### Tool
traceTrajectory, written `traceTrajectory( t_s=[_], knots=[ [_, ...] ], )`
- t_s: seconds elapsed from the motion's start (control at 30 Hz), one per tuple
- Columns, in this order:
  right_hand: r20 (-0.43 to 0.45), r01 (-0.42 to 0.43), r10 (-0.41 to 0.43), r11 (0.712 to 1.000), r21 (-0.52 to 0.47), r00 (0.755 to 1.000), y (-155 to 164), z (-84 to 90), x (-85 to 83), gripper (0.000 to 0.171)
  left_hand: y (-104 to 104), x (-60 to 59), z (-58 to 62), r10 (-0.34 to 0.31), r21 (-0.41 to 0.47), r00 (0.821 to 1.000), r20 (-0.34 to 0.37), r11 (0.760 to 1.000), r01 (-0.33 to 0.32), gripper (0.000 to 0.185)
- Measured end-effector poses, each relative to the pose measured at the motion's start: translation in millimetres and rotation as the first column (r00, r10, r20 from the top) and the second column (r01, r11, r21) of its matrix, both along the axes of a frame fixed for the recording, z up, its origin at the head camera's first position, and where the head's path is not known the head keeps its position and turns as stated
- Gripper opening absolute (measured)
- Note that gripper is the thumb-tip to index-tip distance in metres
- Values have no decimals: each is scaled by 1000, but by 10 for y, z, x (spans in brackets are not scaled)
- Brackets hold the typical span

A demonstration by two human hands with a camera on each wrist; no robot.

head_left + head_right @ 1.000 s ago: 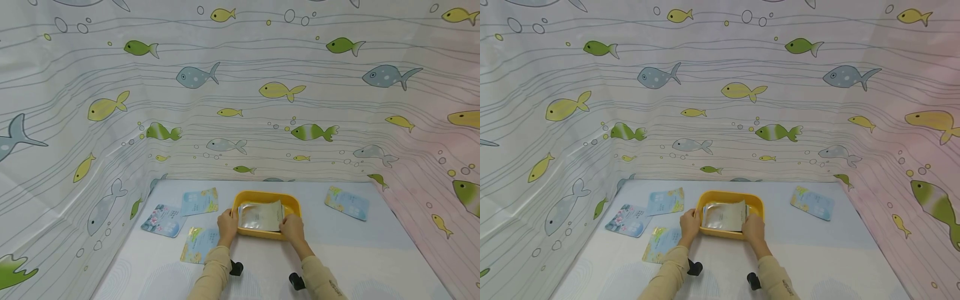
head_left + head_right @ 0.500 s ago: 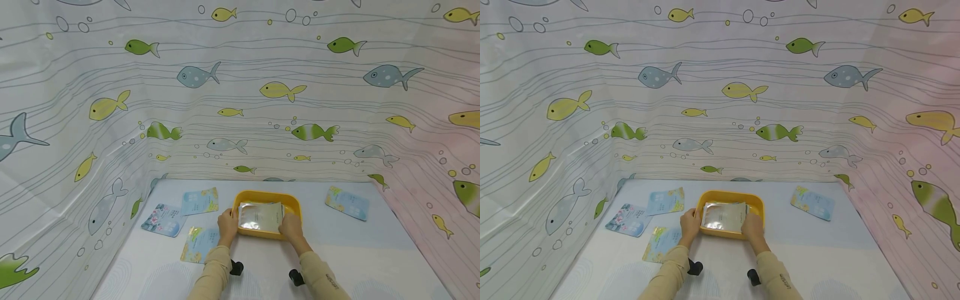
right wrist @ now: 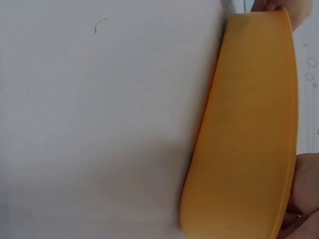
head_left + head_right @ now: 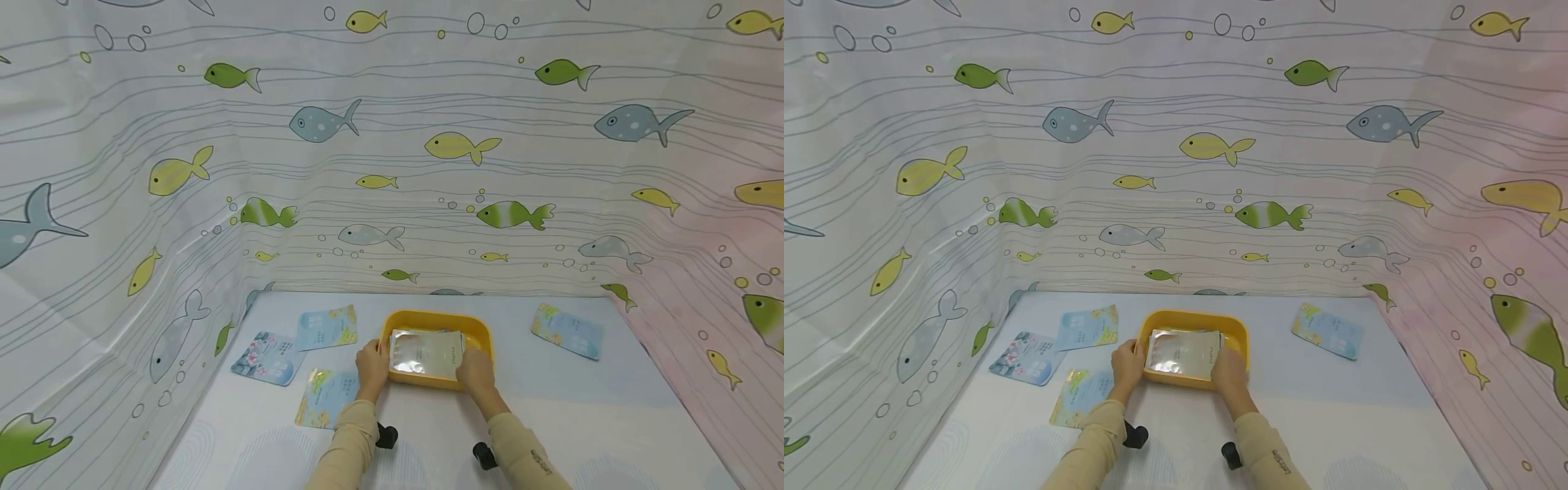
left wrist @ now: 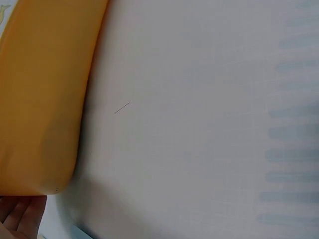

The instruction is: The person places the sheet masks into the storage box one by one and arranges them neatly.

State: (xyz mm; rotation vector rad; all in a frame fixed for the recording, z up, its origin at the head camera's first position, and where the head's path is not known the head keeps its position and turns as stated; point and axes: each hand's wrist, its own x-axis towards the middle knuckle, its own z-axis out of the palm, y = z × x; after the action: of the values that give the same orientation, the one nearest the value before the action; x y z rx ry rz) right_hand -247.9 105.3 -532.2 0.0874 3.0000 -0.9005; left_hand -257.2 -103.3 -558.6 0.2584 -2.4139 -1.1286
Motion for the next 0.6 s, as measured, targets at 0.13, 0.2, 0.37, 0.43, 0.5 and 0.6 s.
traceTrajectory(
  t_s=[0.13, 0.2, 0.37, 0.43, 0.5, 0.6],
  knots=[
    [-127, -15, -2, 991, -134, 992, 69, -22, 21, 7, -2, 7, 7, -1, 0, 1000, -1, 1000, 1, 15],
    [-226, -33, -14, 979, -203, 974, 127, -23, 21, 14, -5, 7, 8, -2, -1, 1000, 3, 1000, 2, 15],
    [-380, -17, -108, 950, -313, 919, 345, 31, -22, 14, -3, 5, 4, -3, -6, 1000, -7, 1000, 3, 14],
    [-378, 16, -150, 942, -335, 913, 475, 62, -51, 15, 0, 0, 0, 0, -11, 1000, -17, 1000, -1, 14],
    [-364, 62, -192, 938, -341, 911, 629, 74, -88, 17, 2, -5, -8, 4, -21, 1000, -27, 1000, -5, 13],
    [-336, 132, -249, 933, -335, 909, 881, 68, -125, 21, -3, -9, -20, 6, -23, 1000, -25, 1000, -7, 13]
  ],
)
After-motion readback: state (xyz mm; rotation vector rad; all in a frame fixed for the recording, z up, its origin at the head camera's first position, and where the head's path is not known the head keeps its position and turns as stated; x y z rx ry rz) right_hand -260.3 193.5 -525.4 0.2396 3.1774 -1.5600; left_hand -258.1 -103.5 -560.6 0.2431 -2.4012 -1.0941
